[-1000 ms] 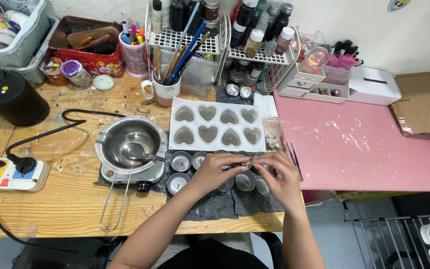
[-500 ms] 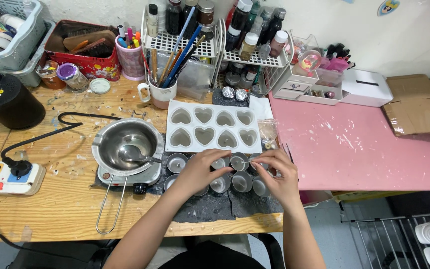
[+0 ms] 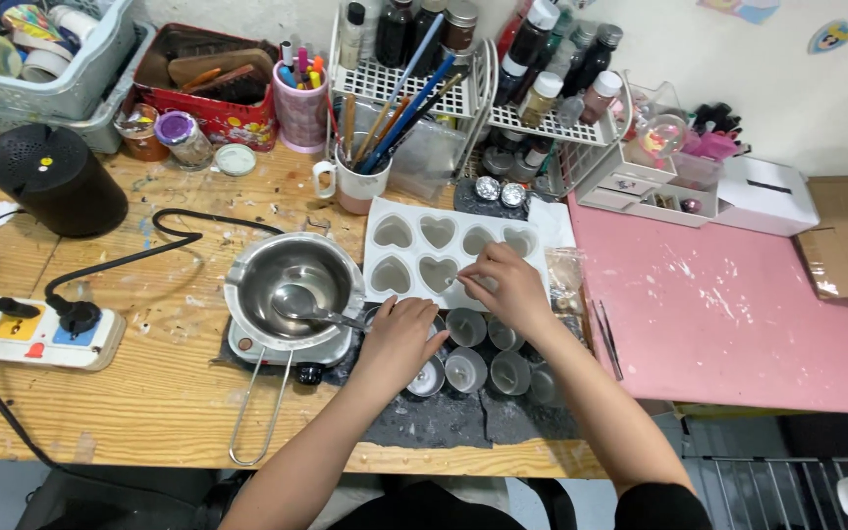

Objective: Insert candle wicks into metal sustainers and place them into small candle tins.

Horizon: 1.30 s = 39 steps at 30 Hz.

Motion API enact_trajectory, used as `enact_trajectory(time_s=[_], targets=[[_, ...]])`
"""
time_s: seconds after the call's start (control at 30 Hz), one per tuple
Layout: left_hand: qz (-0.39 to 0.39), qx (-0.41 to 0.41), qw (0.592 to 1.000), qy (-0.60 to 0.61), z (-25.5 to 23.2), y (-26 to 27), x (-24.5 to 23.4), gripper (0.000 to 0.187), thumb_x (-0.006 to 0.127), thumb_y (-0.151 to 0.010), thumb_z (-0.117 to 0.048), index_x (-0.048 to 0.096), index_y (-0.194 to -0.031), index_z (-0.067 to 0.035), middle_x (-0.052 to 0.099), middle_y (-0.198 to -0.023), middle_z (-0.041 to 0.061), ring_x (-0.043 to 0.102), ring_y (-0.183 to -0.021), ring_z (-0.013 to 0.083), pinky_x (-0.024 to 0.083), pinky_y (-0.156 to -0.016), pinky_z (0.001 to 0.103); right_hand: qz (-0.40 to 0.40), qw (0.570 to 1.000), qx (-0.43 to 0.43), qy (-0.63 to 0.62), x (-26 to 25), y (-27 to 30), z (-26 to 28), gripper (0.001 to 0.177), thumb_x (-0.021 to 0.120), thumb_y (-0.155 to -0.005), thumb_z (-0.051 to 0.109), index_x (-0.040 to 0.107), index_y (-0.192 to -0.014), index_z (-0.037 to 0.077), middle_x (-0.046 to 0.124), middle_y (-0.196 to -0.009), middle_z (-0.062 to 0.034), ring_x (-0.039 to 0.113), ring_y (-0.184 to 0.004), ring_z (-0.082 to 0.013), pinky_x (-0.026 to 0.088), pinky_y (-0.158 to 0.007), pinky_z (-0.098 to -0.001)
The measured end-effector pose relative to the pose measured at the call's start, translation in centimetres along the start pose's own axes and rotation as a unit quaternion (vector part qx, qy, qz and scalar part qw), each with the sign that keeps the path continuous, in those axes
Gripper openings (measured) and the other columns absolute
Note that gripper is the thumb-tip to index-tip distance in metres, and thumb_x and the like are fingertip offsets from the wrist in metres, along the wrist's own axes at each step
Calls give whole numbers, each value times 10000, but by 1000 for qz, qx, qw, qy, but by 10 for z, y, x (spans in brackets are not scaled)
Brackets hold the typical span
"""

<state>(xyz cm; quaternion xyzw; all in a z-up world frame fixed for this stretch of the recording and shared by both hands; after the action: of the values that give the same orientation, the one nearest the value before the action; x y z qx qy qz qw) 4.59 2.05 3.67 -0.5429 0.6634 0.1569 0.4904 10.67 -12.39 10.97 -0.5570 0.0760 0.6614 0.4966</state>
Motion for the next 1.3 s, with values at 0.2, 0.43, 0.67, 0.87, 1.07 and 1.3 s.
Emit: enact_trajectory(time_s=[0.2,0.43,0.67,0.87,1.07,1.3], targets=[[8,-7,1000,-8,10,1,14,501,672,-925,-364,641,-1271,-3,666,-1279,123,568,-1266,256,357,-1127,496,75,996,30,42,44,-15,-27,123,820,-776,163,779,-889,133,604,-846,-41,637,-868,-253,523,-704,-396],[19,-12,1000,-3,10,1,17,498,663,-934,-358,639,-1282,-1,657,-1297,130,563,-1273,262,355,-1130,486,94,993,5,65,63,-18,-32,78,795,-800,181,759,-848,132,609,-851,-27,643,-904,-244,538,-695,-401],[23,-9,1000,-9,10,1,16,502,645,-947,-365,633,-1283,8,650,-1311,142,550,-1290,267,345,-1133,501,126,988,8,87,71,-20,-34,88,786,-797,179,759,-853,117,629,-887,-19,638,-897,-245,546,-696,-405],[31,-13,999,-6,9,1,15,506,631,-960,-368,626,-1290,15,649,-1314,146,544,-1302,270,335,-1143,505,140,986,10,96,69,-21,-29,91,773,-798,173,759,-862,110,626,-900,-17,638,-908,-245,550,-691,-401],[27,-13,1000,-7,10,2,16,508,633,-957,-365,625,-1293,16,650,-1317,144,544,-1303,267,336,-1142,506,151,983,-2,101,70,-20,-28,95,757,-820,167,749,-889,102,624,-947,-26,638,-946,-254,551,-704,-410],[28,-14,999,-16,12,1,20,501,643,-951,-363,629,-1288,9,648,-1315,138,543,-1303,260,329,-1145,510,157,983,9,97,72,-21,-26,99,748,-826,164,743,-899,97,624,-960,-31,636,-957,-254,555,-720,-408]])
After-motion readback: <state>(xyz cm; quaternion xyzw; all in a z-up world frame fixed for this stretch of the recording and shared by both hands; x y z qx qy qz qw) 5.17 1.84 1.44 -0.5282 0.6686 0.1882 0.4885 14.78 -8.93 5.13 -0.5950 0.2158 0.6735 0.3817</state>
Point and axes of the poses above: each hand's wrist, its own y-axis away from the middle knuckle, its own x-axis out of the palm, z = x × y, the point moved 7 cm from there along -y, towards the middle knuckle
